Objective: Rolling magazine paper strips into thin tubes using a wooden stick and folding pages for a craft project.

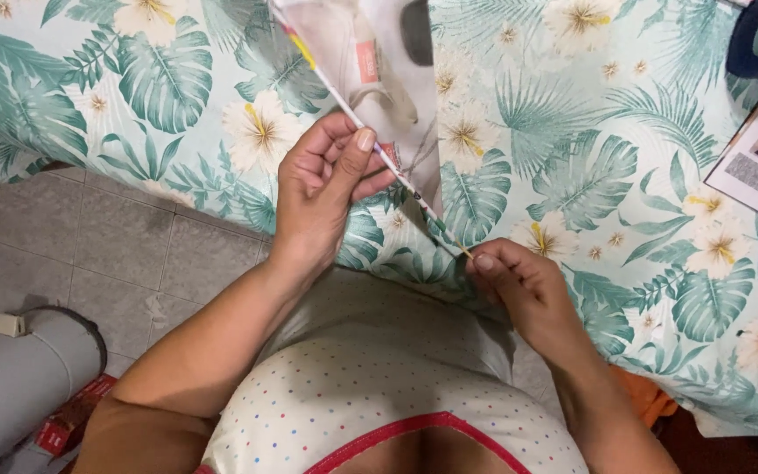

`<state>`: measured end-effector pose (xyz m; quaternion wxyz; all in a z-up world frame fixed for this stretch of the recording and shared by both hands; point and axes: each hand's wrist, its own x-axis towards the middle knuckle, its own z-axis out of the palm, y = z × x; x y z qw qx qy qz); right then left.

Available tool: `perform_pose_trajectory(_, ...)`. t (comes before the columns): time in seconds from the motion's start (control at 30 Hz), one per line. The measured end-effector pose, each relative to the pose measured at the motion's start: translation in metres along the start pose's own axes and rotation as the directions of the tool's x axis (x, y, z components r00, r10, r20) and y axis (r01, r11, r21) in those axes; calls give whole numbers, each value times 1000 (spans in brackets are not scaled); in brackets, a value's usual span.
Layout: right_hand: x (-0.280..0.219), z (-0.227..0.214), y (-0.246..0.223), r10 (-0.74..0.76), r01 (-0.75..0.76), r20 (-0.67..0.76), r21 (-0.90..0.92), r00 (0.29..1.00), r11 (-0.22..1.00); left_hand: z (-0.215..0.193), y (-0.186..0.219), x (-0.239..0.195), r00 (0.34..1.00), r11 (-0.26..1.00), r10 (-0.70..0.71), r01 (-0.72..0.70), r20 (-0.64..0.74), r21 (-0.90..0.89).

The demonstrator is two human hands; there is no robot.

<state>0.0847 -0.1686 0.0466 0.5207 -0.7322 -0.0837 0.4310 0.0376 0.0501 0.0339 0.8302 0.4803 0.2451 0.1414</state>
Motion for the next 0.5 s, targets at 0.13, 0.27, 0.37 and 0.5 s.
perform_pose_trajectory(0.13, -5, 0, -8, -167, 140, -94, -243, 981, 960, -2, -10, 2, 1000, 998, -24, 23, -17, -52)
perform_pose_trajectory(0.27, 0, 1, 20, -622, 324, -255, -676, 740, 662, -4, -24, 9, 991, 992, 20, -36, -130, -120)
perform_pose_trajectory(0.37, 4, 0, 34, -851, 345, -168, -862, 498, 372, 0, -25, 9, 991, 988, 17, -38, -135, -151)
perform_pose_trajectory(0.5, 4, 6, 38, -891, 331, -134, -896, 434, 295, 0, -22, 10, 994, 982, 17, -37, -109, -186)
